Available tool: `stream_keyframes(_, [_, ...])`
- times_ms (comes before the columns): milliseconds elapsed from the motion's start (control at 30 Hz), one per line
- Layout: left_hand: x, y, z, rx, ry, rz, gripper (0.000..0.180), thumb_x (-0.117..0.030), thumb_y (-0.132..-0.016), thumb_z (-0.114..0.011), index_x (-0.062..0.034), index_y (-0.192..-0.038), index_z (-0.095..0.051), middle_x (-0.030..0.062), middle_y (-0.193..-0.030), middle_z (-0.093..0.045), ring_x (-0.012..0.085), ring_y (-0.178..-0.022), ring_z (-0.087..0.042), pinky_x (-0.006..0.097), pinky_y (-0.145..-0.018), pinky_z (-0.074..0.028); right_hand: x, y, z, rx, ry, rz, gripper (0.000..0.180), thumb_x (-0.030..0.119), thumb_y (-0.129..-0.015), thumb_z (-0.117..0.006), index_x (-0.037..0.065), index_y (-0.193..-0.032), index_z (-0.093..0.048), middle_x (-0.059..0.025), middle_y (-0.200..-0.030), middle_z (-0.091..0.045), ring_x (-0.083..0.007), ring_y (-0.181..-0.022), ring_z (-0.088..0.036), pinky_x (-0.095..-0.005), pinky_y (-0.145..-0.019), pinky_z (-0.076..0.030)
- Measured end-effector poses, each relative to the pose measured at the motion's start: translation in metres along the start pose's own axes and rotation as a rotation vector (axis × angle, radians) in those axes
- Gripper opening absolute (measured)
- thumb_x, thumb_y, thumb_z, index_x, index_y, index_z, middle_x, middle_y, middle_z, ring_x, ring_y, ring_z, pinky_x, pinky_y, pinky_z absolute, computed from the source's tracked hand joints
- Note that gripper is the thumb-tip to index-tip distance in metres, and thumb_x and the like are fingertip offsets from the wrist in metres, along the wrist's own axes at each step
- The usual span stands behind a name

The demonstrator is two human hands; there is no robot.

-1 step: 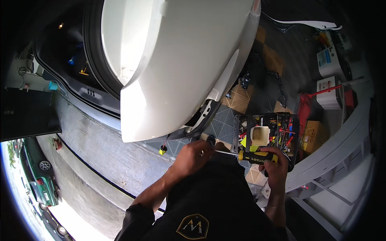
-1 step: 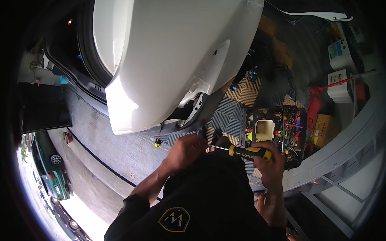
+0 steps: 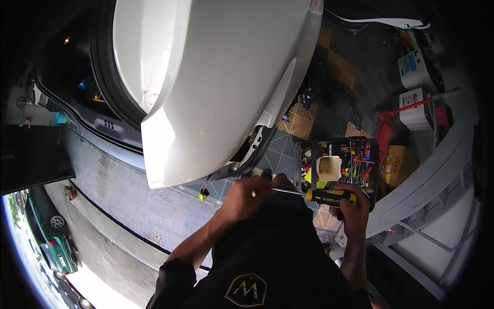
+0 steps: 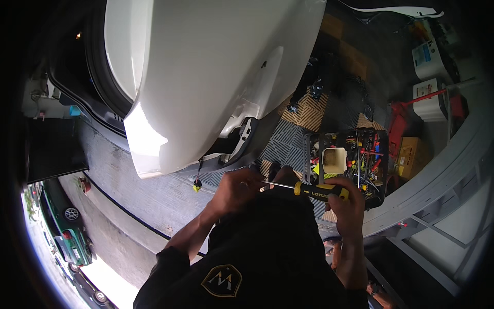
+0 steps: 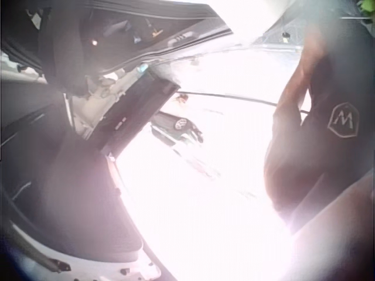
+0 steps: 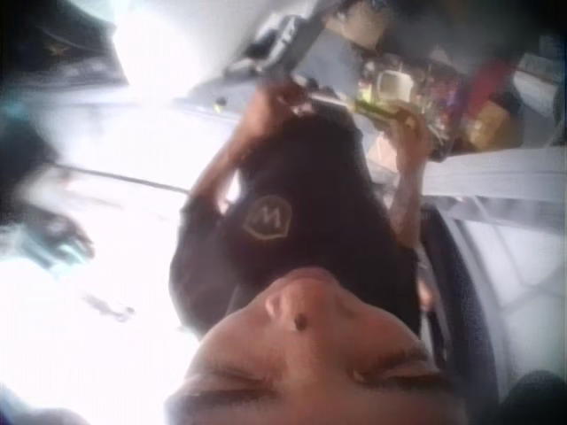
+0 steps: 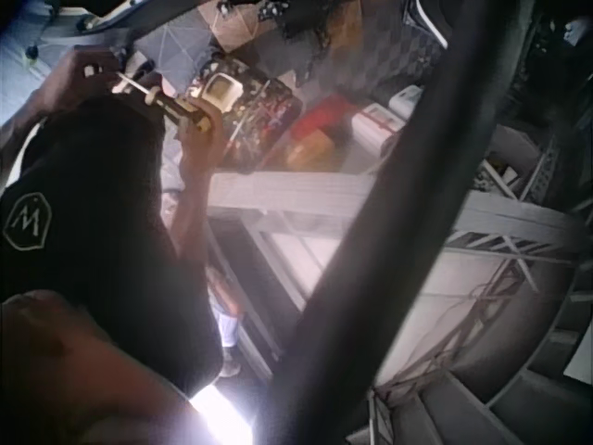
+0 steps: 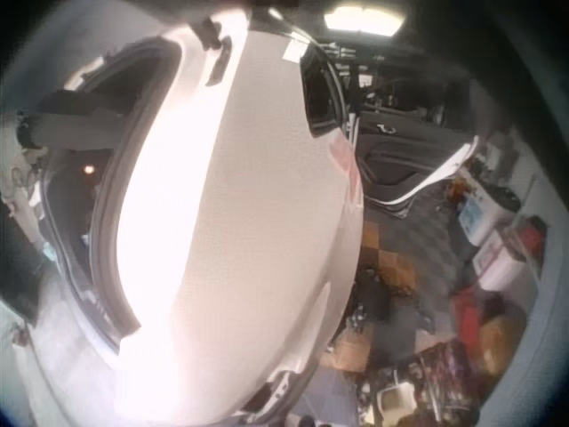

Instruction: The person uses a screwdriver to remove fasteners from the front bumper and wheel arch area of a white car. They work on both the upper and lower sections of the bumper, occasionally moving around the vehicle to access different fasteners.

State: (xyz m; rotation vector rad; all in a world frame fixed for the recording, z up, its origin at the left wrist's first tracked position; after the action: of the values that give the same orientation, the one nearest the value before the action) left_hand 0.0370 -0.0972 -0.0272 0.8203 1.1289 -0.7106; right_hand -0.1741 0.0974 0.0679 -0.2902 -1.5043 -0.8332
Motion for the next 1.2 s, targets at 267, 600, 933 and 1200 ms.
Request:
stream_keyframes(267, [0.013, -0.049, -0.035, 0.128, 0.635, 0.348, 0.024, -0.019, -0.096, -0.068, 0.0035, -0.104, -0.065, 0.0086, -0.087, -0.070, 0.0128, -0.078, -0.066, 0.028, -0.076, -0.053, -0.035, -0.011, 0.029, -0.201, -0.118, -0.134, 0.034, 0.024, -0.093, -0.059, -0.003, -0.115, -0.061, -0.0099, -0.087, -0.066, -0.0116, -0.066, -0.059, -0.0250, -0.059, -0.047])
stream_keyframes(600, [-0.001, -0.159, -0.075, 0.050, 0.368, 0.425, 0.024, -0.021, -0.098, -0.063, 0.0024, -0.104, -0.065, 0.0084, -0.085, -0.069, 0.0130, -0.077, -0.066, 0.028, -0.074, -0.052, -0.052, -0.128, 0.099, -0.138, -0.227, -0.265, 0.032, 0.023, -0.094, -0.058, -0.002, -0.114, -0.062, -0.0084, -0.083, -0.064, -0.0107, -0.062, -0.055, -0.0255, -0.058, -0.046])
stream_keyframes(933, [0.052, -0.327, -0.197, -0.283, 0.981, 0.771, 0.019, -0.023, -0.105, -0.053, -0.0060, -0.108, -0.059, 0.0069, -0.099, -0.066, 0.0159, -0.092, -0.062, 0.032, -0.083, -0.048, -0.120, -0.324, 0.219, 0.117, -0.239, -0.341, 0.028, 0.017, -0.095, -0.063, -0.002, -0.116, -0.061, -0.0083, -0.108, -0.070, -0.0040, -0.063, -0.052, -0.0213, -0.058, -0.045])
stream_keyframes(1200, [0.141, -0.393, -0.237, -0.297, 1.320, 0.660, 0.023, -0.028, -0.105, -0.052, -0.0103, -0.119, -0.056, 0.0052, -0.114, -0.064, 0.0179, -0.107, -0.061, 0.034, -0.087, -0.048, -0.193, -0.437, 0.233, 0.136, -0.256, -0.383, 0.028, 0.017, -0.095, -0.063, -0.002, -0.116, -0.059, -0.0022, -0.079, -0.058, -0.0049, -0.061, -0.051, -0.0214, -0.056, -0.043])
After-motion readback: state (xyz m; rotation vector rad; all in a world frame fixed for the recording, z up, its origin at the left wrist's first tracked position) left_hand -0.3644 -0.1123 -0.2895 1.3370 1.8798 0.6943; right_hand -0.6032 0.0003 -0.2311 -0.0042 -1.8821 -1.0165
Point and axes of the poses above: each hand's wrist, its own y-axis away from the middle knuckle, its own z-axis out of the back of the hand, x = y × z, the point moved 2 cm from there along -y, towards the middle knuckle
